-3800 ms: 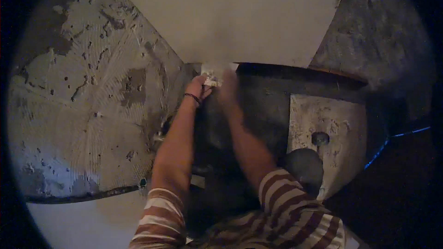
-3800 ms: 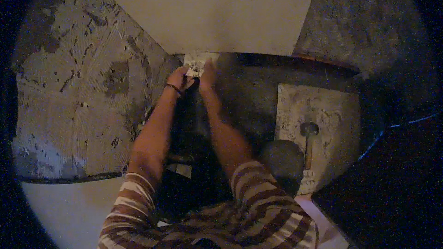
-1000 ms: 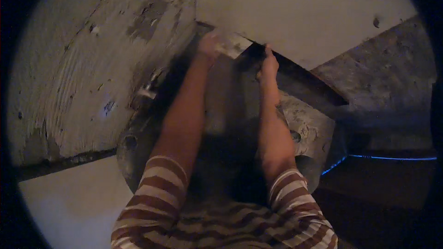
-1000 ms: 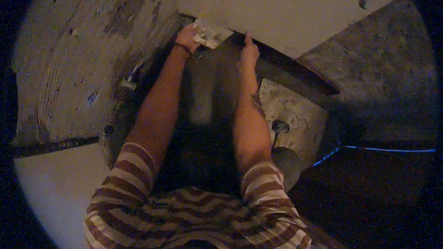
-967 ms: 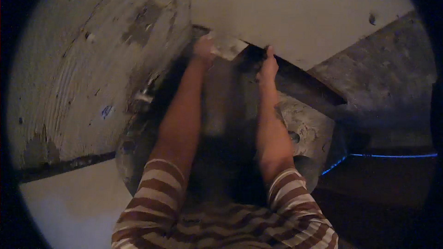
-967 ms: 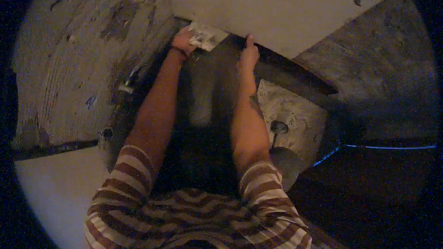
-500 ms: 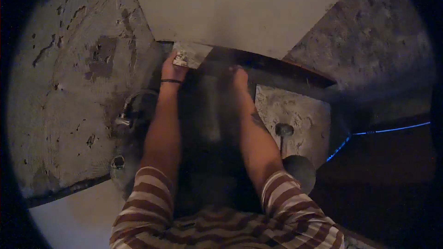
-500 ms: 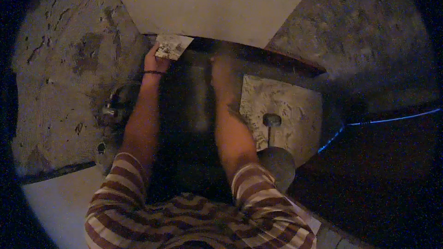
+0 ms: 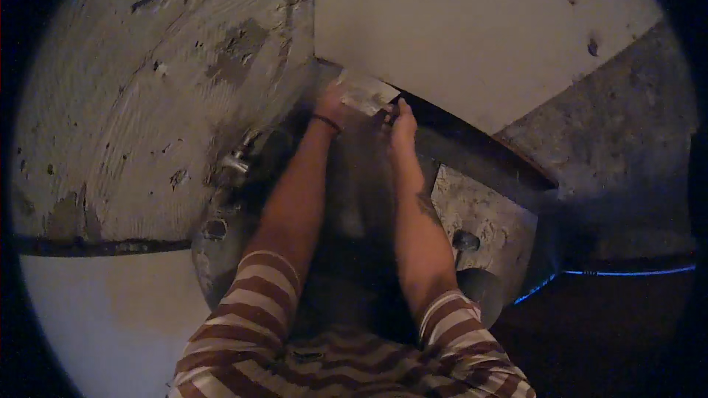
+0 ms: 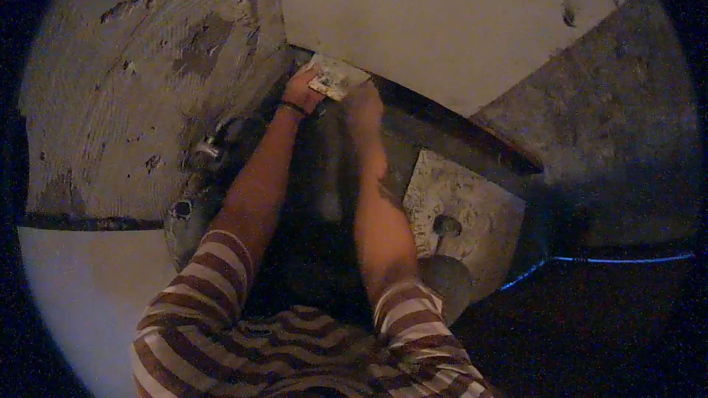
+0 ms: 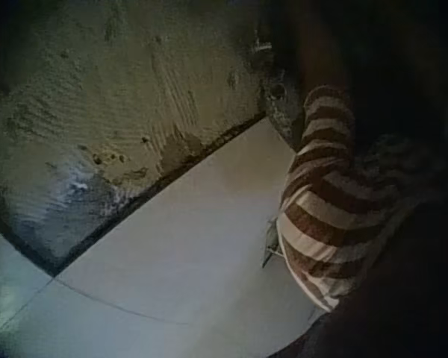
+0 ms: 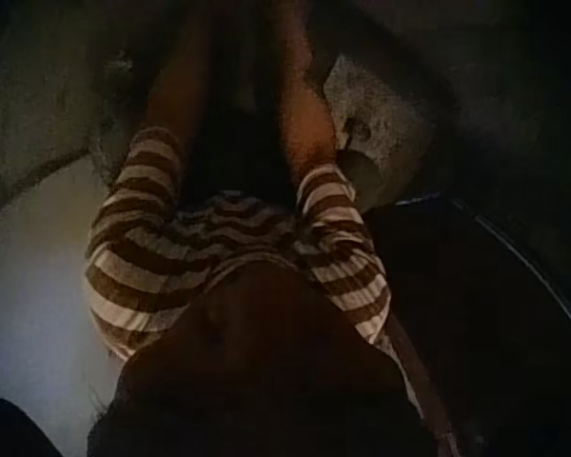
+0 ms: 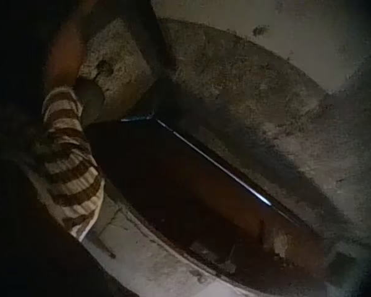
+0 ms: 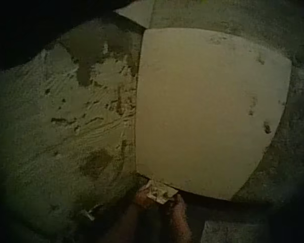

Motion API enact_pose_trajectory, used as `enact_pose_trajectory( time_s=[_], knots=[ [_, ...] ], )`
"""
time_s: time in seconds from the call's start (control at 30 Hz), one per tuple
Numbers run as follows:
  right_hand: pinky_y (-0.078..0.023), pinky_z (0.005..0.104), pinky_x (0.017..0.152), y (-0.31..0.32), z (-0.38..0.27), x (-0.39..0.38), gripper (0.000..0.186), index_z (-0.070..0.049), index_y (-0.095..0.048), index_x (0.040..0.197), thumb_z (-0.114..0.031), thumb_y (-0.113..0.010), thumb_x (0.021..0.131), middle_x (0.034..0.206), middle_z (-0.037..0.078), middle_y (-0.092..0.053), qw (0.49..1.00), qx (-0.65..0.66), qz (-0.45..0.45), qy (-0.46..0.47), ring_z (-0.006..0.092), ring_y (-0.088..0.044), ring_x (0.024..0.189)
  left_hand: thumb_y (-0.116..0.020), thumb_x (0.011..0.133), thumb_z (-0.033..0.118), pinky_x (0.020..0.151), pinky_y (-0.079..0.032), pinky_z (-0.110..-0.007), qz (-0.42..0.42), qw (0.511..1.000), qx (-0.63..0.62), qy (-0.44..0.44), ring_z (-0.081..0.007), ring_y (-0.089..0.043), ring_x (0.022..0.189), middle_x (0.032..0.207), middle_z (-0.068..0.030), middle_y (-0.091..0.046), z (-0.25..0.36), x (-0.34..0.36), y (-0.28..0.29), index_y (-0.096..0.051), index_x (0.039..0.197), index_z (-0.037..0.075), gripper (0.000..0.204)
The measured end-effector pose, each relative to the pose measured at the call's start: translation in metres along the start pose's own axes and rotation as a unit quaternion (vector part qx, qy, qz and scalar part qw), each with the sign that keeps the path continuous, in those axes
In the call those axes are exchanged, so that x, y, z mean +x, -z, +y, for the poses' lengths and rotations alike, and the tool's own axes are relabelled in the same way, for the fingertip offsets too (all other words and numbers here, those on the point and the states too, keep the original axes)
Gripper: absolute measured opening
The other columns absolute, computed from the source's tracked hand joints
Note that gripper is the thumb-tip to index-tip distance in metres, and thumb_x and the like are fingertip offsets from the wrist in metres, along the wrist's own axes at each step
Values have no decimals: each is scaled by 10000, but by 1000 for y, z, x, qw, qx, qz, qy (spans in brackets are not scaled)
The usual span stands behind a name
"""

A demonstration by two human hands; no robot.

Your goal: The person positions a tile onto a wall surface by hand, taps it into place with a rubber mallet, and inserts spacers between the tiles.

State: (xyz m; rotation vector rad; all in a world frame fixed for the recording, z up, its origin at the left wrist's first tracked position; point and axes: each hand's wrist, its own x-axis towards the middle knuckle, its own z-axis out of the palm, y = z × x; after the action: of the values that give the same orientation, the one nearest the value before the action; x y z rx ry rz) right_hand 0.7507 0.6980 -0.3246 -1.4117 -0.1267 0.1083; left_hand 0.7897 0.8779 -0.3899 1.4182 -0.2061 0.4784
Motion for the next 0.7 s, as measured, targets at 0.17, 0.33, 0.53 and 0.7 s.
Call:
enact_pose_trajectory(
  time_s=[0.17, 0.33, 0.53, 0.7],
  knots=[
    [-355, 245, 474, 41, -35, -35, 218, -77, -577, 909, -212, -424, 832, 740, -15, -531, 978, 131, 28, -157, 92, -438, 577, -536, 858, 335, 716, -472, -362, 192, 919, 161, 305, -251, -586, 843, 960, -109, -620, 32, -14, -29, -576, 932, 29, 317],
    [-449, 204, 600, 94, -73, -10, 222, -46, -570, 990, -190, -598, 824, 865, 17, -605, 984, -76, -142, -79, 84, -524, 677, -593, 793, 240, 628, -475, -349, 273, 917, 287, -54, -238, -600, 677, 790, -128, -627, 140, 8, -69, -584, 867, -7, 257],
    [-457, 232, 657, 39, -157, -20, 232, -23, -584, 993, -168, -605, 812, 889, 41, -617, 992, -102, -61, 34, 122, -565, 755, -572, 835, 278, 646, -495, -251, -194, 966, 52, 164, -132, -608, 720, 838, -56, -634, 189, 17, -97, -604, 986, 37, 286],
    [-462, 281, 711, 9, -159, -37, 193, -9, -645, 879, -155, -653, 754, 880, 68, -634, 934, -251, 43, 252, 155, -591, 803, -532, 866, 253, 702, -500, -237, -228, 932, -157, 235, -113, -580, 859, 956, -60, -603, 182, 21, -77, -593, 1019, 45, 266]
  ],
)
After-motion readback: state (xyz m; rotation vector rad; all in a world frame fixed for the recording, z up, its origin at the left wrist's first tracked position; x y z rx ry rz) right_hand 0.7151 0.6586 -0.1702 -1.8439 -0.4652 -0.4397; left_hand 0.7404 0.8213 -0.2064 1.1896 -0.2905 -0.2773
